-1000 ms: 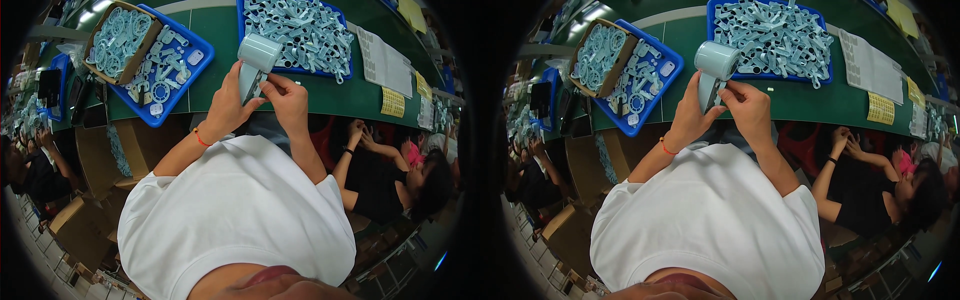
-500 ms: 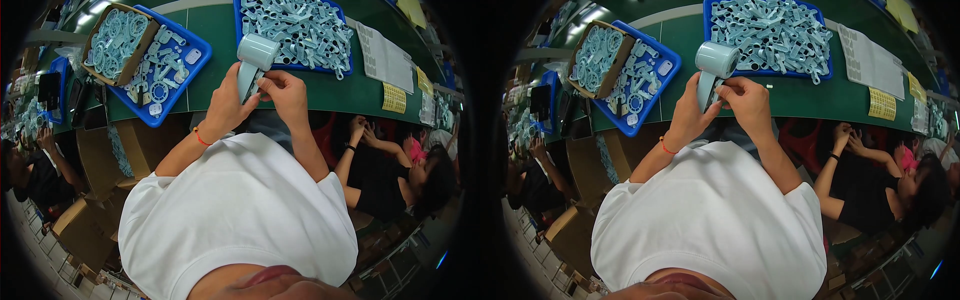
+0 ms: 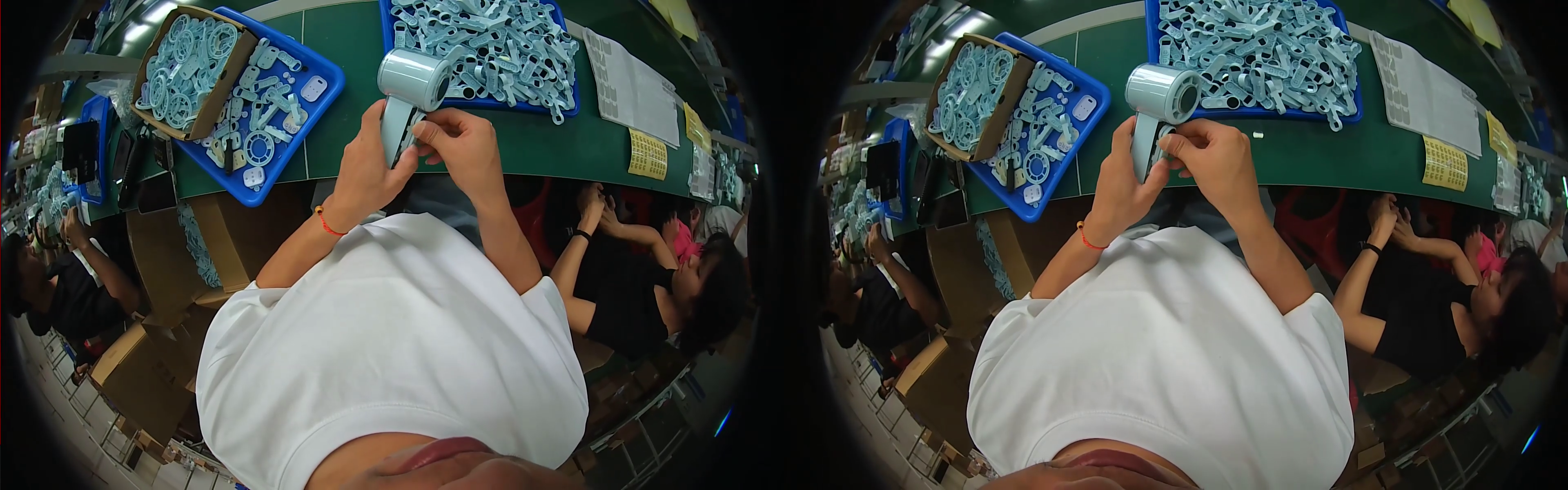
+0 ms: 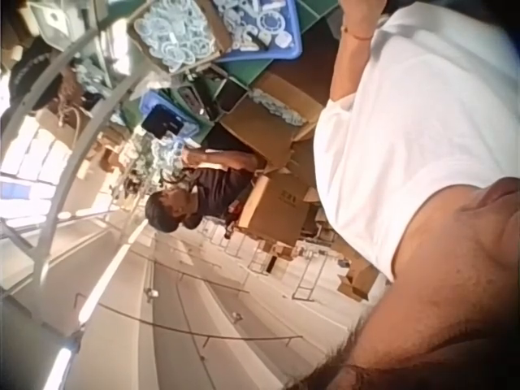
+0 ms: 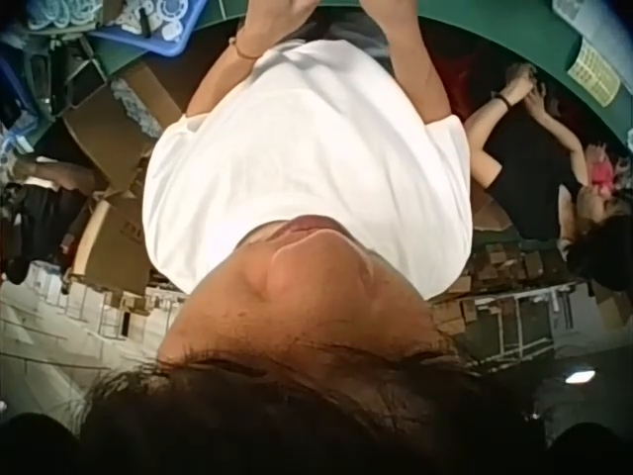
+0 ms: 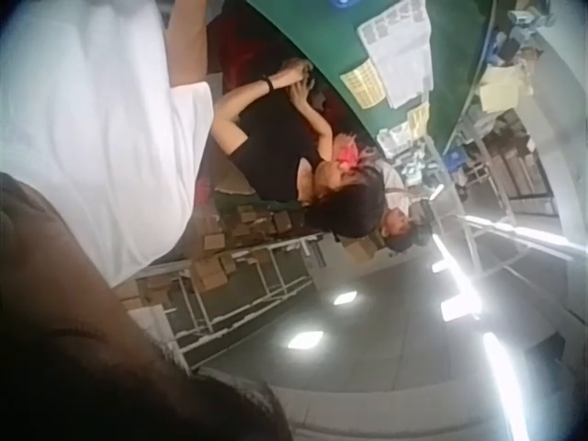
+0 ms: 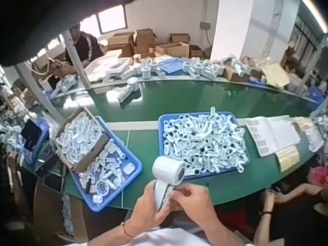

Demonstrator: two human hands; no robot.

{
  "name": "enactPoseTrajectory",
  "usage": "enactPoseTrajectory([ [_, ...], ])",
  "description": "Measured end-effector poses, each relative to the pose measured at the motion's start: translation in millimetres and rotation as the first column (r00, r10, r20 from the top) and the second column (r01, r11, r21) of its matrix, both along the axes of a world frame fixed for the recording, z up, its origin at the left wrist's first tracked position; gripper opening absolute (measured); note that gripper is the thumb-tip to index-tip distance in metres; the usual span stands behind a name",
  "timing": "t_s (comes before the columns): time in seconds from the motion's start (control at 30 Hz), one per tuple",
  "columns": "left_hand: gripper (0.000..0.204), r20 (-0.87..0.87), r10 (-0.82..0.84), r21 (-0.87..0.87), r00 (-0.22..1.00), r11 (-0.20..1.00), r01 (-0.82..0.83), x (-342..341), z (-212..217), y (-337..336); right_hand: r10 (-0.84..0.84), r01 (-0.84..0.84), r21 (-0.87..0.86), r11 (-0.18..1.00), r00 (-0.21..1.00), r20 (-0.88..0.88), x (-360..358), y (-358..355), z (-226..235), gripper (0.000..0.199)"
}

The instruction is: Assemble small handheld portable fans at a factory workstation.

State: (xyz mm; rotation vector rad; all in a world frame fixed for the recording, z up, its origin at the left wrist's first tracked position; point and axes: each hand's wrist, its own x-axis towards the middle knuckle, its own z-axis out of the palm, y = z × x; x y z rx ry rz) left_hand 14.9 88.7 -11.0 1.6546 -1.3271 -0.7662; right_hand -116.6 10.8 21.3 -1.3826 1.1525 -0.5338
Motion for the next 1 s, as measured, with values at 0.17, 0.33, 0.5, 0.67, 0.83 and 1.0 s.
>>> enactPoseTrajectory([
  [0.17, 0.062, -0.091, -0.044, 0.003, 0.995, 0.999, 0.045, 1.2, 4.7, -0.3, 0.06, -0.09, 0.178, 0.98, 0.984, 0.166, -6.3, -8.8, -15.6, 0.025],
  [0.33, 0.062, -0.291, -0.028, 0.129, 0.956, 0.989, 0.069, 3.9, 6.0, -1.3, 0.089, -0.095, 0.021, 0.995, 0.977, 0.192, 2.1, 4.2, -22.3, 0.034],
  [0.5, 0.07, -0.428, -0.148, -0.041, 0.891, 0.989, 0.145, -4.3, -11.6, -3.4, 0.139, -0.158, 0.012, 0.987, 0.901, 0.412, -1.1, 15.6, -38.3, 0.052],
  [0.67, 0.05, 0.161, 0.053, -0.28, 0.986, 0.96, -0.006, 10.0, 2.6, 21.8, 0.125, -0.069, -0.183, 0.981, 0.941, 0.313, -11.3, 12.9, -50.2, 0.059],
  [0.83, 0.061, 0.742, 0.02, -0.264, 0.67, 0.927, 0.265, 4.8, 9.7, 13.9, 0.168, -0.424, -0.701, 0.574, 0.898, -0.407, -13.9, 12.9, -63.4, 0.061],
  [1.0, 0.066, 0.826, -0.186, -0.027, 0.531, 0.93, 0.368, 19.9, -27.5, -9.9, 0.104, -0.439, -0.761, 0.477, 0.888, -0.448, -23.5, 15.0, -84.1, 0.063],
])
